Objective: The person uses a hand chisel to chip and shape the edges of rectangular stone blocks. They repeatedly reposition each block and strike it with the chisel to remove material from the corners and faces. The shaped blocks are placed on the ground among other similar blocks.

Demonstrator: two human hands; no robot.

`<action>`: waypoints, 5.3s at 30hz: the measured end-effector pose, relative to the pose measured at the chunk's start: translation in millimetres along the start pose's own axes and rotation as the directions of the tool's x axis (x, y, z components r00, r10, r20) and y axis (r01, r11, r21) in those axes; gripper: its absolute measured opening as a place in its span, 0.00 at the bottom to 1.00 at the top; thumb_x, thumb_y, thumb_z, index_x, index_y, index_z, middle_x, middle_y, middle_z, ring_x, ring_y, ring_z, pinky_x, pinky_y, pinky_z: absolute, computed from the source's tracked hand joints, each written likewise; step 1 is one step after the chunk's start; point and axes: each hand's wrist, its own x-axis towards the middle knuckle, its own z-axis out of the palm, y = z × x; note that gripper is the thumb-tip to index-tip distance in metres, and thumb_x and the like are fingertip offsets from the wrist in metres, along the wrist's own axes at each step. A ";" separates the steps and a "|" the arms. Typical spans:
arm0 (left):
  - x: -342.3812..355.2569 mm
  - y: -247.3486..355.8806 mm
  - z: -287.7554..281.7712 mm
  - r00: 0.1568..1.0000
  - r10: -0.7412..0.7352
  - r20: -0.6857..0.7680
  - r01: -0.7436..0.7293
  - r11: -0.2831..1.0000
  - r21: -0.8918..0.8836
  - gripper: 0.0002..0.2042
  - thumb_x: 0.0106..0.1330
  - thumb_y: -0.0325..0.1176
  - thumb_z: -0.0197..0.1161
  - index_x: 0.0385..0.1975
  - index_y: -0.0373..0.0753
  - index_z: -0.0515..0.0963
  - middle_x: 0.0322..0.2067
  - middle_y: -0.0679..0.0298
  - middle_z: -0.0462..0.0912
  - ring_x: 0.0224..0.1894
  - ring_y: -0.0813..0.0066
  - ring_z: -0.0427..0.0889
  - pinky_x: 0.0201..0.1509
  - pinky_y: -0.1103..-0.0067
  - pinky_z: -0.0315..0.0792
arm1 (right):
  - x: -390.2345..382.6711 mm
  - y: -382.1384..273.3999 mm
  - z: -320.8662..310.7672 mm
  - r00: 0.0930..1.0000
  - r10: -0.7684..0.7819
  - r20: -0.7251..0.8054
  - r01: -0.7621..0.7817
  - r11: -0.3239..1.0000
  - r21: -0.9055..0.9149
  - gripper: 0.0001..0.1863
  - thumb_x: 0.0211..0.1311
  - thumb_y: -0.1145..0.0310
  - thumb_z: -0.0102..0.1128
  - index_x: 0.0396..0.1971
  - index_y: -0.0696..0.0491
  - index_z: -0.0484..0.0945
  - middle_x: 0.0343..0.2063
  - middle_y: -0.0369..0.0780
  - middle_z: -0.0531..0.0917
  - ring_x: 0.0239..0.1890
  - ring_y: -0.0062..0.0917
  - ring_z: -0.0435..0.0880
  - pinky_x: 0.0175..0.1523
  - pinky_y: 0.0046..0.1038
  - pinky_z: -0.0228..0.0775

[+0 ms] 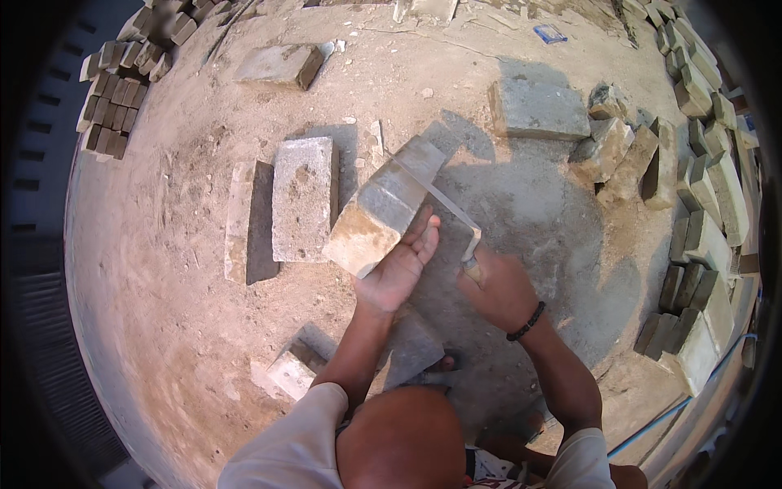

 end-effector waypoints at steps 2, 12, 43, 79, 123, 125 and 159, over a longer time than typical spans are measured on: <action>-6.8 23.7 -7.7 0.998 -0.055 0.005 0.055 0.998 -0.005 0.34 0.69 0.54 0.53 0.67 0.35 0.62 0.64 0.41 0.65 0.63 0.38 0.69 0.65 0.53 0.68 | 0.0 -13.7 3.4 0.999 0.043 0.006 -0.043 0.999 -0.032 0.15 0.58 0.64 0.60 0.39 0.59 0.75 0.26 0.53 0.82 0.32 0.53 0.81 0.37 0.48 0.73; -46.2 43.0 5.1 0.702 0.705 0.097 -0.372 0.247 0.895 0.39 0.71 0.61 0.51 0.69 0.34 0.57 0.62 0.49 0.68 0.63 0.52 0.70 0.64 0.61 0.67 | -0.8 -27.7 50.9 0.991 0.127 -0.029 -0.120 0.975 0.185 0.15 0.58 0.64 0.58 0.40 0.59 0.74 0.27 0.54 0.82 0.33 0.54 0.82 0.40 0.52 0.74; -12.4 84.4 44.5 0.532 0.772 0.347 -0.137 -0.326 0.935 0.31 0.62 0.46 0.71 0.50 0.25 0.65 0.45 0.48 0.74 0.47 0.66 0.77 0.53 0.72 0.74 | 112.8 2.5 50.9 0.999 0.047 -0.007 -0.046 0.994 0.101 0.16 0.60 0.62 0.59 0.38 0.60 0.74 0.31 0.54 0.83 0.38 0.52 0.83 0.44 0.48 0.74; -37.0 118.3 89.5 0.978 -0.141 0.156 -0.087 -0.947 -0.308 0.53 0.50 0.50 0.77 0.76 0.52 0.51 0.70 0.38 0.49 0.69 0.33 0.53 0.73 0.47 0.47 | -16.4 42.9 53.4 0.971 0.178 0.160 -0.218 0.931 0.292 0.21 0.58 0.59 0.60 0.39 0.64 0.76 0.30 0.56 0.82 0.37 0.53 0.82 0.41 0.44 0.73; -5.1 -41.6 -50.3 0.884 -0.436 -0.171 0.467 0.799 0.379 0.32 0.73 0.56 0.44 0.70 0.41 0.60 0.65 0.50 0.68 0.63 0.49 0.71 0.63 0.53 0.69 | -155.6 20.0 -110.0 0.968 -0.095 0.234 0.152 0.960 -0.236 0.13 0.55 0.66 0.66 0.32 0.58 0.73 0.28 0.49 0.83 0.30 0.42 0.85 0.33 0.40 0.77; -1.3 -56.6 -50.0 0.870 -0.470 -0.150 0.485 0.760 0.434 0.33 0.72 0.56 0.45 0.70 0.41 0.60 0.64 0.50 0.68 0.63 0.50 0.72 0.63 0.53 0.70 | -151.3 57.0 -94.4 0.985 -0.048 0.168 0.099 0.944 -0.314 0.15 0.56 0.64 0.64 0.37 0.58 0.75 0.28 0.48 0.82 0.31 0.45 0.84 0.38 0.43 0.77; -107.4 -519.3 -12.4 -0.272 -0.878 0.395 -0.913 0.366 0.183 0.36 0.54 0.33 0.69 0.65 0.39 0.65 0.51 0.43 0.64 0.59 0.41 0.61 0.61 0.45 0.61 | -599.9 110.1 -24.2 -0.258 0.811 -0.525 -0.326 0.438 0.837 0.16 0.63 0.57 0.64 0.32 0.55 0.73 0.17 0.32 0.71 0.14 0.14 0.70 0.18 0.21 0.62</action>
